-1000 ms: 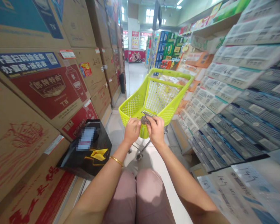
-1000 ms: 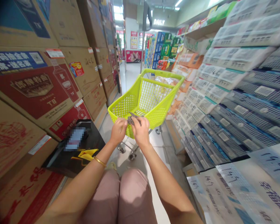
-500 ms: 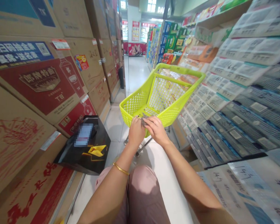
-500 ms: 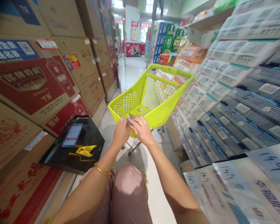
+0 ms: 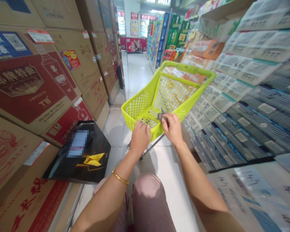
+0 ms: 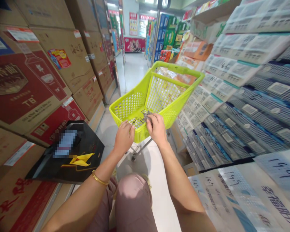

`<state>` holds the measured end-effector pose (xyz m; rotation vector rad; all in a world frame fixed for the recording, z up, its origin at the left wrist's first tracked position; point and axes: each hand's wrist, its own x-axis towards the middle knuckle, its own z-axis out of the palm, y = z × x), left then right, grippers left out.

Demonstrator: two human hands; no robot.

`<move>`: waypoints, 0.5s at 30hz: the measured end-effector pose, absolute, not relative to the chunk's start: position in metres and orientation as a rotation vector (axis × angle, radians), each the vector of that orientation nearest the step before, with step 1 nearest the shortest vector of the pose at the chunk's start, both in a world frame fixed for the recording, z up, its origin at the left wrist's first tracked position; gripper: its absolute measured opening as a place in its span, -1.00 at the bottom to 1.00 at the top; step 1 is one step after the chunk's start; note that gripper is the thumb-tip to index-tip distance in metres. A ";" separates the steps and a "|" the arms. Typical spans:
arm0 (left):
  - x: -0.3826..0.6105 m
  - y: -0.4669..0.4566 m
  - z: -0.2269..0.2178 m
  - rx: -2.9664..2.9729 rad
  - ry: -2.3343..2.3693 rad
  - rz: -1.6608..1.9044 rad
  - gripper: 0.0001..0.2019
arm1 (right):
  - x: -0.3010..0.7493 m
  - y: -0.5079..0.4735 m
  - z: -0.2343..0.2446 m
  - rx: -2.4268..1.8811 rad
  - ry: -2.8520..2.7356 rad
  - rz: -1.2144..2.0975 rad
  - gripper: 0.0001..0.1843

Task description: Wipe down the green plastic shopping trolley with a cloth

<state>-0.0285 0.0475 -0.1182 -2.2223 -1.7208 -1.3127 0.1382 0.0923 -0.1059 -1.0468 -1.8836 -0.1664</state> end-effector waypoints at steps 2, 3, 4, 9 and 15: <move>-0.026 0.046 -0.118 -2.190 -1.749 -1.298 -0.78 | 0.124 0.088 -0.107 -1.015 -1.887 -0.174 -0.78; -0.023 0.045 -0.117 -2.182 -1.761 -1.269 -0.78 | 0.117 0.084 -0.108 -1.002 -1.887 -0.172 -0.79; -0.021 0.043 -0.116 -2.189 -1.759 -1.228 -0.77 | 0.110 0.081 -0.109 -0.994 -1.882 -0.165 -0.79; -0.009 0.038 -0.115 -2.308 -1.691 -1.154 -0.76 | 0.089 0.062 -0.116 -0.968 -1.814 -0.082 -0.80; -0.022 0.041 -0.119 -2.397 -1.623 -1.104 -0.81 | 0.113 0.066 -0.123 -0.835 -1.993 -0.158 -0.74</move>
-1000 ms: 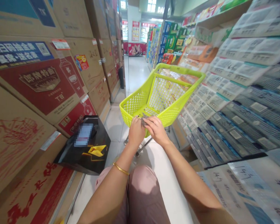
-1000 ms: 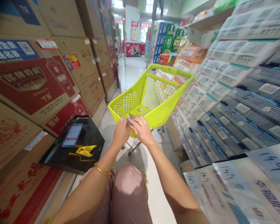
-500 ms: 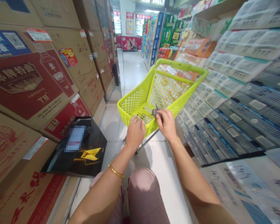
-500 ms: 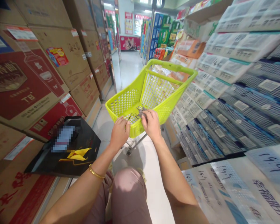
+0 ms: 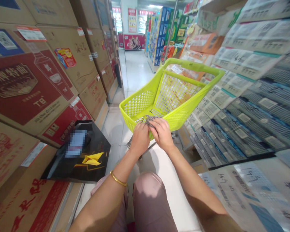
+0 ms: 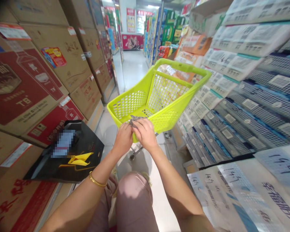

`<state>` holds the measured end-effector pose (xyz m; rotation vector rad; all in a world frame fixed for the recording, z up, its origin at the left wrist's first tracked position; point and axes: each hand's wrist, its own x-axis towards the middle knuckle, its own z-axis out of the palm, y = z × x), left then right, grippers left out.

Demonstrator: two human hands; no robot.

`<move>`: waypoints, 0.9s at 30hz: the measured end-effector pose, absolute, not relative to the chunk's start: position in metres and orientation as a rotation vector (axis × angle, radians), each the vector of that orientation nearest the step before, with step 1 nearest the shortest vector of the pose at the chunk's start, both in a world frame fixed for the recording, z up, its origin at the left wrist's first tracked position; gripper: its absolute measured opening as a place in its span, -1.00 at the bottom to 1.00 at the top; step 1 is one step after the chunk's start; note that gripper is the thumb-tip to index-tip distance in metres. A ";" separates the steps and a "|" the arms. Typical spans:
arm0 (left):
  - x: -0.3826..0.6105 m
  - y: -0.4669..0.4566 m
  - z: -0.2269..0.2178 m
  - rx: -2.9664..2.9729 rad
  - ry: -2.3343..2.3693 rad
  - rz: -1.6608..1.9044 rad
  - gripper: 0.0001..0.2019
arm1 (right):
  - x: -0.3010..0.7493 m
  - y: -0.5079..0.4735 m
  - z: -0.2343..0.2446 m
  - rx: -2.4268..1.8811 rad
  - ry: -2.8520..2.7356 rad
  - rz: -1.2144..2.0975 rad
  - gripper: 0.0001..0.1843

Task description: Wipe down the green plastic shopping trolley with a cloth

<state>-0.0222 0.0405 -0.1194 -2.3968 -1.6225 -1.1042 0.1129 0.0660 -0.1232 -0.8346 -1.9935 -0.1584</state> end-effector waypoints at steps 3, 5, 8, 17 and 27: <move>-0.027 0.040 -0.117 -2.431 -1.600 -1.047 -0.79 | 0.129 0.078 -0.123 -0.798 -2.028 -0.250 -0.78; -0.027 0.040 -0.116 -2.428 -1.597 -1.019 -0.79 | 0.135 0.085 -0.122 -0.808 -1.998 -0.296 -0.82; -0.027 0.040 -0.114 -2.421 -1.616 -0.978 -0.79 | 0.137 0.092 -0.123 -0.847 -1.918 -0.297 -0.83; -0.030 0.042 -0.110 -2.461 -1.664 -1.059 -0.76 | 0.097 0.072 -0.119 -1.045 -1.779 -0.086 -0.72; -0.046 0.034 -0.099 -2.496 -1.679 -0.832 -0.75 | 0.098 0.079 -0.122 -0.901 -2.067 -0.308 -0.71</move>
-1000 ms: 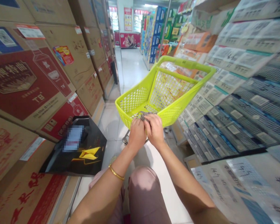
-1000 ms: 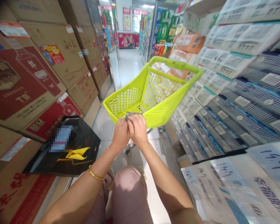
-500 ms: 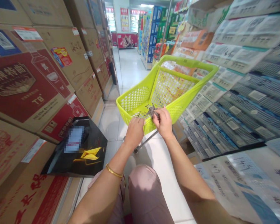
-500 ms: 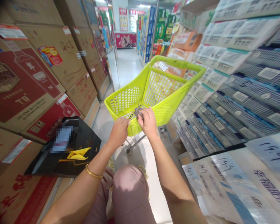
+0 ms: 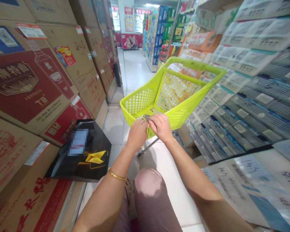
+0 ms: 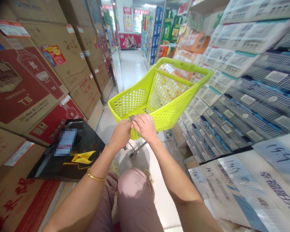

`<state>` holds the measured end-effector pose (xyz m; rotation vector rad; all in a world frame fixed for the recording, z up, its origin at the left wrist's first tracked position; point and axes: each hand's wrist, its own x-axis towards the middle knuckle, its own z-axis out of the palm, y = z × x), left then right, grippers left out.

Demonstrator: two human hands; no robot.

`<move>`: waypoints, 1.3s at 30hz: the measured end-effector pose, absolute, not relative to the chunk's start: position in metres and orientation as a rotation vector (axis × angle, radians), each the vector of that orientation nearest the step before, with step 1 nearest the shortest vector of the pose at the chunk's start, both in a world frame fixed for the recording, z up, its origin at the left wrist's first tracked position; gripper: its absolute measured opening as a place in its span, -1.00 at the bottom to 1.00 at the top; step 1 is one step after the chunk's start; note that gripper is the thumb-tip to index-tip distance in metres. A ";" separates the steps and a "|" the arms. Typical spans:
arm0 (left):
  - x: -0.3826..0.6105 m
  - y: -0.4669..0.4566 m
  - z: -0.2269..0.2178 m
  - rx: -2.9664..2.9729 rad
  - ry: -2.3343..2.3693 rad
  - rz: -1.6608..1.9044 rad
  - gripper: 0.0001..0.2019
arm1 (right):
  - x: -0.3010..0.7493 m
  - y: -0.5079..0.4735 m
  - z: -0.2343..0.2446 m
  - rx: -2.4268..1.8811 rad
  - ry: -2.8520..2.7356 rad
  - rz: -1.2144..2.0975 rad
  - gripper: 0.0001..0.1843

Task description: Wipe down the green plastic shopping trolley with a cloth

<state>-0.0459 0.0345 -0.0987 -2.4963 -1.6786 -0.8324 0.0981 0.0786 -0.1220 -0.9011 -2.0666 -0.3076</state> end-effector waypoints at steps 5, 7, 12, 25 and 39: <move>-0.047 0.033 -0.096 -2.513 -1.637 -0.785 -0.77 | 0.114 0.087 -0.118 -0.934 -2.097 -0.296 -0.69; -0.047 0.034 -0.095 -2.511 -1.641 -0.767 -0.77 | 0.119 0.090 -0.116 -0.979 -2.063 -0.290 -0.66; -0.050 0.035 -0.094 -2.533 -1.651 -0.748 -0.76 | 0.120 0.093 -0.106 -1.113 -2.006 -0.296 -0.59; -0.082 0.021 -0.094 -2.643 -1.582 -0.907 -0.72 | 0.079 0.060 -0.089 -1.159 -1.665 0.091 -0.64; -0.104 0.022 -0.093 -2.599 -1.593 -0.974 -0.75 | 0.095 0.050 -0.087 -0.727 -2.430 0.006 -0.38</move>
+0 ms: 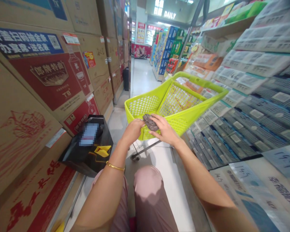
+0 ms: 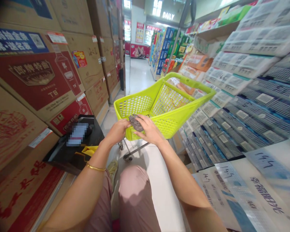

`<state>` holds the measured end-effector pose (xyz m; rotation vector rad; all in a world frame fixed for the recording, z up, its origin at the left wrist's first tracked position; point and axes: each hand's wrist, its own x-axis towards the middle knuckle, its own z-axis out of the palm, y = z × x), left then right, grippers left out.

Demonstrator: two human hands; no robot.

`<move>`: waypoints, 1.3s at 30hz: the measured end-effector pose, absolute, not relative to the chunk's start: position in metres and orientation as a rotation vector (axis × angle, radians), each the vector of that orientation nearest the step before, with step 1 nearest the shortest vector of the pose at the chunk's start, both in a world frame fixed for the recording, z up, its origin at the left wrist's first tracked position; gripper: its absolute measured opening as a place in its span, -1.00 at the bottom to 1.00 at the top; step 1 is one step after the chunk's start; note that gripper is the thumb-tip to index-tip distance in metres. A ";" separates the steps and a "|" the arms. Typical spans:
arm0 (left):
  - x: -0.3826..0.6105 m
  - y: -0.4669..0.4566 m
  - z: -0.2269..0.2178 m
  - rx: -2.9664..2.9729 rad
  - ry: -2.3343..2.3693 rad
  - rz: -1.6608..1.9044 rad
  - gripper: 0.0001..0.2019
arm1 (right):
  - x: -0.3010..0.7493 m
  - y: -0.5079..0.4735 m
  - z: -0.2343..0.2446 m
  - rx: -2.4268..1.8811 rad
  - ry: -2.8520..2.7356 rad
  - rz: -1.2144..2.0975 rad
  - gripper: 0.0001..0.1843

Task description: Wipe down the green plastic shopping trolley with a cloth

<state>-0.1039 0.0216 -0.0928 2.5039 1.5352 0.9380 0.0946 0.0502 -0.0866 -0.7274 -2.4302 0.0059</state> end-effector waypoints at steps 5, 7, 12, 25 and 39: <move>-0.108 0.023 -0.094 2.497 1.536 0.934 -0.75 | 0.101 0.049 -0.073 -0.717 -2.435 -0.084 -0.48; -0.110 0.023 -0.094 2.505 1.530 0.928 -0.75 | 0.098 0.047 -0.072 -0.802 -2.316 -0.177 -0.50; -0.113 0.026 -0.098 2.497 1.516 0.964 -0.74 | 0.082 0.048 -0.077 -0.832 -2.310 -0.280 -0.36; -0.118 0.029 -0.101 2.436 1.383 1.050 -0.67 | 0.062 0.070 -0.091 -0.786 -2.586 -0.276 -0.57; -0.125 0.033 -0.105 2.476 1.548 0.987 -0.70 | 0.071 0.080 -0.090 -0.921 -2.499 -0.290 -0.61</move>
